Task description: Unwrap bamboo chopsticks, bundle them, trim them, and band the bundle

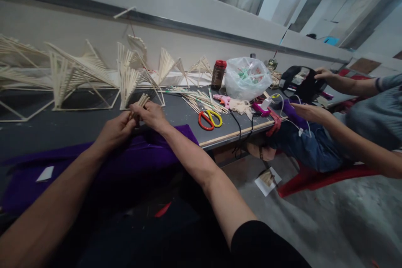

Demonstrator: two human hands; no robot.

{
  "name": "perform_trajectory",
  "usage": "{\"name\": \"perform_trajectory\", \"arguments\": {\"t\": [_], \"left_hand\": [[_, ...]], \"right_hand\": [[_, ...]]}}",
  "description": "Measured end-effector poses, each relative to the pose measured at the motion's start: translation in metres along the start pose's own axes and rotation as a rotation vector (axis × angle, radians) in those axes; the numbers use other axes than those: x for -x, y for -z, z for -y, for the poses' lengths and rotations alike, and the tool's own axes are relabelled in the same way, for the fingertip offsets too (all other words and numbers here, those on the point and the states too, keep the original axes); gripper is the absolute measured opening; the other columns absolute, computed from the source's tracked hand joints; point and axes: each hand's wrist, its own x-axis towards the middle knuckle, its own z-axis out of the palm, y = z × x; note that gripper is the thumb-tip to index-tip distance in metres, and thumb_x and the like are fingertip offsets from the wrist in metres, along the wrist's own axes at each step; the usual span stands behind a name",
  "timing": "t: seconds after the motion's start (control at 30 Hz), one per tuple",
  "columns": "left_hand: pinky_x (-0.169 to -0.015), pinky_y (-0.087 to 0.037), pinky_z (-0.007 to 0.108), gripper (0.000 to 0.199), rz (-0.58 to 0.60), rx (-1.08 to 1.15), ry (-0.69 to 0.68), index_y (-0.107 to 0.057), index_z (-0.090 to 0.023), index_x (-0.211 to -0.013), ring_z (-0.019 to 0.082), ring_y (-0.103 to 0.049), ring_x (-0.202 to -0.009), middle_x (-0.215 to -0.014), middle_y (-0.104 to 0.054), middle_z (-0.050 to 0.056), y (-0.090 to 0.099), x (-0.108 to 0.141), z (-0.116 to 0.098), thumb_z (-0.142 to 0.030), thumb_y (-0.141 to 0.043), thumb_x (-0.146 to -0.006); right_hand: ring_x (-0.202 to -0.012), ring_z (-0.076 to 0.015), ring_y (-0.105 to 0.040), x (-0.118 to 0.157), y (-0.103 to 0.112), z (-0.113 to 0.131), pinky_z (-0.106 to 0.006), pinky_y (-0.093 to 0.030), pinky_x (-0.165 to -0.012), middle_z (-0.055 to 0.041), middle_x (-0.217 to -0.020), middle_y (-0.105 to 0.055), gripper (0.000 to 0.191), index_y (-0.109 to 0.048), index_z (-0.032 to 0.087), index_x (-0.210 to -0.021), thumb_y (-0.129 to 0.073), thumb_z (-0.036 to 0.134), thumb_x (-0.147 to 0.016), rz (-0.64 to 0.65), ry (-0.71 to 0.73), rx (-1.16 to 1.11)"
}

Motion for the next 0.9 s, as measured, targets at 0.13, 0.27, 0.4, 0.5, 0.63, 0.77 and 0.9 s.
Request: {"name": "perform_trajectory", "arguments": {"t": [0.13, 0.27, 0.4, 0.5, 0.63, 0.77, 0.9], "left_hand": [[-0.064, -0.039, 0.028, 0.031, -0.017, 0.183, -0.014, -0.058, -0.020, -0.087, 0.020, -0.055, -0.070, -0.077, -0.061, 0.004, -0.001, 0.001, 0.003, -0.044, -0.038, -0.086], [-0.061, -0.038, 0.027, 0.034, 0.008, 0.247, -0.005, -0.057, -0.021, -0.084, 0.019, -0.051, -0.063, -0.067, -0.056, 0.002, 0.000, 0.001, 0.002, -0.048, -0.037, -0.085], [-0.065, -0.042, 0.030, 0.034, 0.019, 0.233, -0.029, -0.061, -0.020, -0.091, 0.021, -0.055, -0.066, -0.072, -0.061, 0.004, 0.000, 0.000, 0.004, -0.043, -0.038, -0.081], [-0.071, -0.045, 0.033, 0.037, 0.004, 0.180, -0.034, -0.062, -0.018, -0.099, 0.025, -0.061, -0.074, -0.082, -0.066, 0.009, -0.001, 0.000, 0.003, -0.039, -0.036, -0.082], [-0.089, -0.045, 0.035, 0.041, -0.146, 0.129, -0.058, -0.057, -0.018, -0.119, 0.029, -0.061, -0.106, -0.116, -0.065, 0.013, -0.004, 0.003, 0.000, -0.038, -0.037, -0.089], [-0.099, -0.040, 0.034, 0.044, -0.126, 0.107, -0.107, -0.051, -0.014, -0.127, 0.028, -0.053, -0.123, -0.134, -0.056, 0.014, -0.006, 0.001, 0.000, -0.034, -0.036, -0.091], [-0.101, -0.039, 0.033, 0.046, -0.035, 0.065, -0.065, -0.047, -0.009, -0.130, 0.025, -0.053, -0.124, -0.135, -0.055, 0.015, -0.006, -0.002, 0.001, -0.031, -0.033, -0.093]], "right_hand": [[-0.052, -0.0073, -0.048, 0.001, 0.001, 0.000, -0.018, -0.037, -0.053, 0.0063, -0.055, -0.050, 0.027, -0.061, 0.016, -0.073, -0.057, 0.040, -0.084, 0.017, 0.047, -0.019], [-0.054, -0.0072, -0.048, 0.001, -0.001, -0.004, -0.018, -0.037, -0.055, 0.0072, -0.056, -0.049, 0.027, -0.063, 0.017, -0.078, -0.058, 0.043, -0.084, 0.024, 0.073, -0.013], [-0.069, -0.0080, -0.056, 0.001, -0.001, -0.006, -0.017, -0.042, -0.064, 0.0033, -0.074, -0.058, 0.026, -0.065, 0.017, -0.078, -0.058, 0.041, -0.083, 0.017, 0.171, 0.049], [-0.079, -0.0087, -0.059, 0.005, -0.001, 0.000, -0.017, -0.043, -0.072, 0.0005, -0.087, -0.060, 0.024, -0.065, 0.017, -0.078, -0.056, 0.037, -0.086, 0.000, 0.234, 0.100], [-0.089, -0.0104, -0.058, 0.016, -0.003, 0.013, -0.019, -0.043, -0.085, -0.0017, -0.094, -0.059, 0.015, -0.065, 0.018, -0.086, -0.055, 0.030, -0.089, -0.065, 0.356, 0.263], [-0.090, -0.0119, -0.056, 0.019, -0.005, 0.015, -0.020, -0.043, -0.084, -0.0035, -0.094, -0.056, 0.012, -0.062, 0.019, -0.089, -0.056, 0.029, -0.090, -0.076, 0.437, 0.477], [-0.086, -0.0116, -0.057, 0.014, -0.004, 0.008, -0.021, -0.045, -0.082, -0.0037, -0.091, -0.055, 0.019, -0.061, 0.017, -0.087, -0.053, 0.034, -0.092, -0.066, 0.458, 0.570]]}}
